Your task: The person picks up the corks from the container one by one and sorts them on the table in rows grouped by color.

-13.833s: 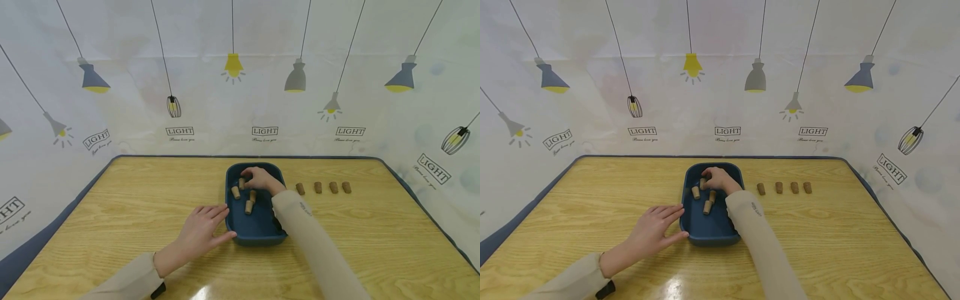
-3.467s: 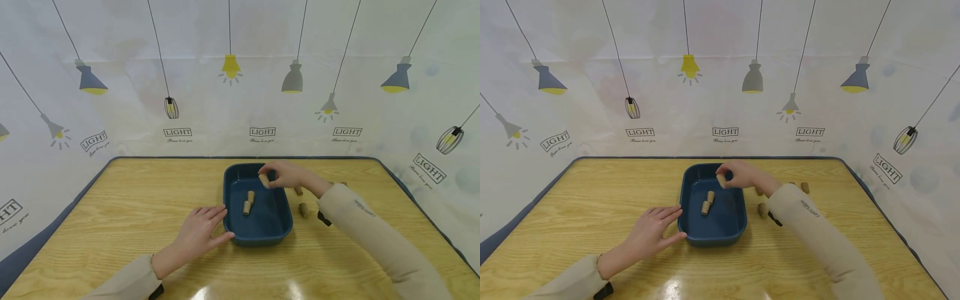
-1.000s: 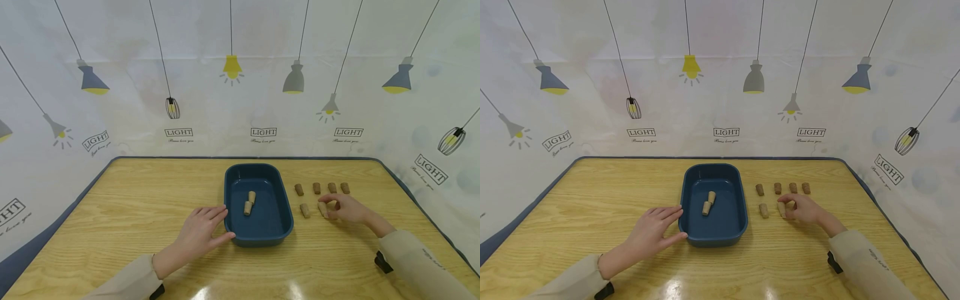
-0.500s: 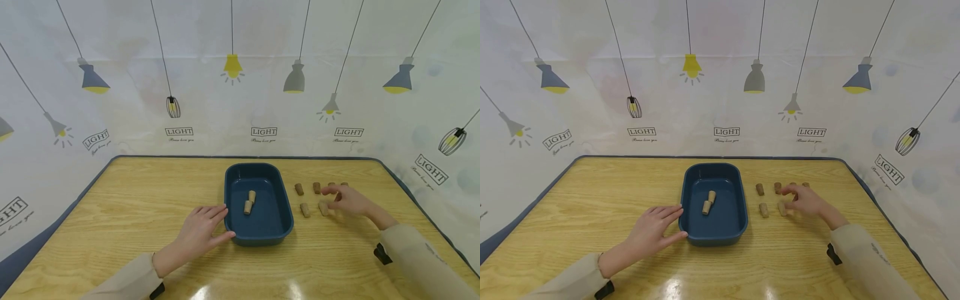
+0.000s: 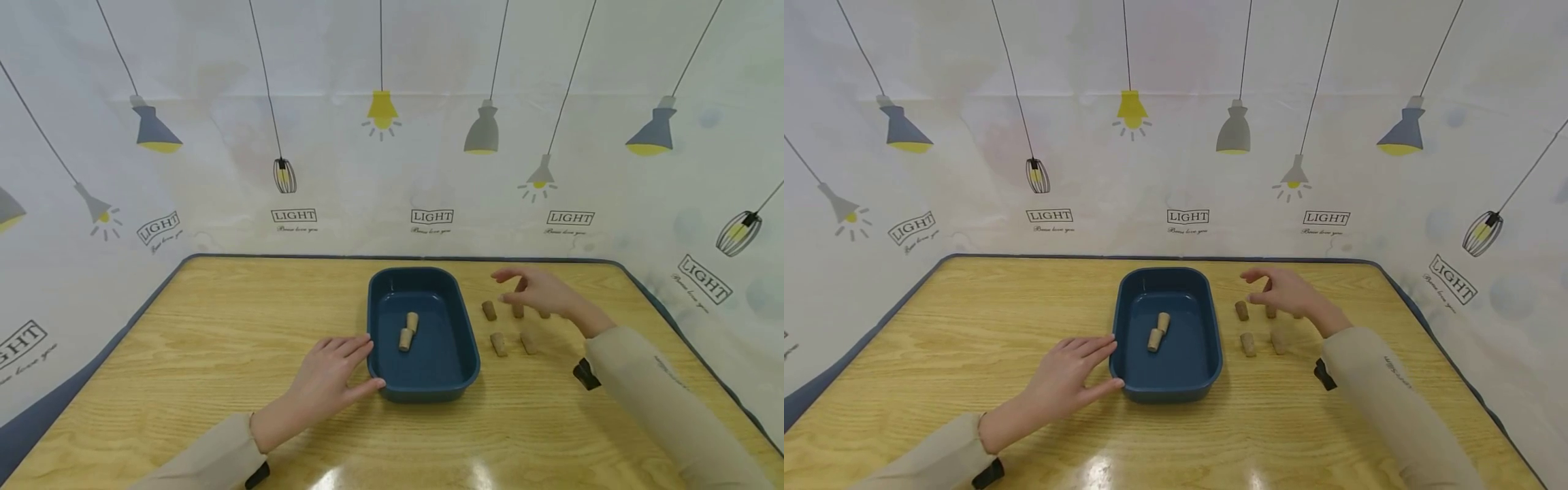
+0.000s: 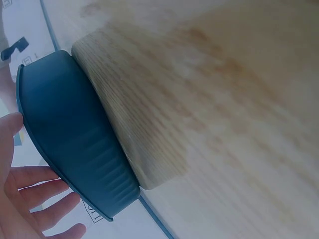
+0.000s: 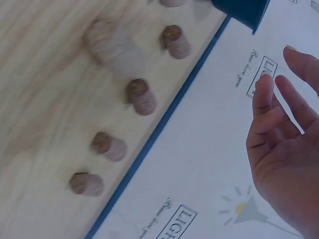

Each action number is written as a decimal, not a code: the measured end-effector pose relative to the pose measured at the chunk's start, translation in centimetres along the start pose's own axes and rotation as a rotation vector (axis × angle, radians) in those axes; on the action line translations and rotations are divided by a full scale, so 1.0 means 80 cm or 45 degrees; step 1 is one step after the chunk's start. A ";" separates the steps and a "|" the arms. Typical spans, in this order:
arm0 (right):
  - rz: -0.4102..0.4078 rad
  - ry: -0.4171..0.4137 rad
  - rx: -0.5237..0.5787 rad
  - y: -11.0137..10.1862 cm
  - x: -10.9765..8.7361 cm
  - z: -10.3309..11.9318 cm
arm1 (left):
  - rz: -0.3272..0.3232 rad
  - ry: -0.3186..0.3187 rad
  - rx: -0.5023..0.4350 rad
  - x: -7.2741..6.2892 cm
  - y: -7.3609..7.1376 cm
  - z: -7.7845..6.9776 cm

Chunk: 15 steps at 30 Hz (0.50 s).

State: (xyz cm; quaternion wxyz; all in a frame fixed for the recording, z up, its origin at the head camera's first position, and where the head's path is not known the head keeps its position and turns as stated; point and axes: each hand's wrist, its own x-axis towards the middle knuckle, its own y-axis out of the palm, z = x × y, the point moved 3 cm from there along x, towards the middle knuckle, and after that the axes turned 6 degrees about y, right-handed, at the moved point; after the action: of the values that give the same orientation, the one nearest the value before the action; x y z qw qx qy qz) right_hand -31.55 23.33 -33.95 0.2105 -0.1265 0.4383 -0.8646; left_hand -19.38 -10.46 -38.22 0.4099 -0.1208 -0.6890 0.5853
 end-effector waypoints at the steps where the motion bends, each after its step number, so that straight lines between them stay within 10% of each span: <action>1: 0.004 0.005 0.001 0.000 0.004 0.005 | -0.002 -0.001 -0.001 0.000 0.000 0.000; 15: 0.074 -0.129 -0.103 0.015 0.058 0.078 | -0.012 -0.004 -0.011 0.000 -0.002 0.000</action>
State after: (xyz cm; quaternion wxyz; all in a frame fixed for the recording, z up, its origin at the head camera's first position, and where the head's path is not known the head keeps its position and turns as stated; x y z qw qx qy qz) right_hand -32.80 16.07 -31.11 0.2520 -0.1658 0.4652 -0.8322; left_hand -19.33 -10.47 -38.10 0.4111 -0.1183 -0.6929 0.5804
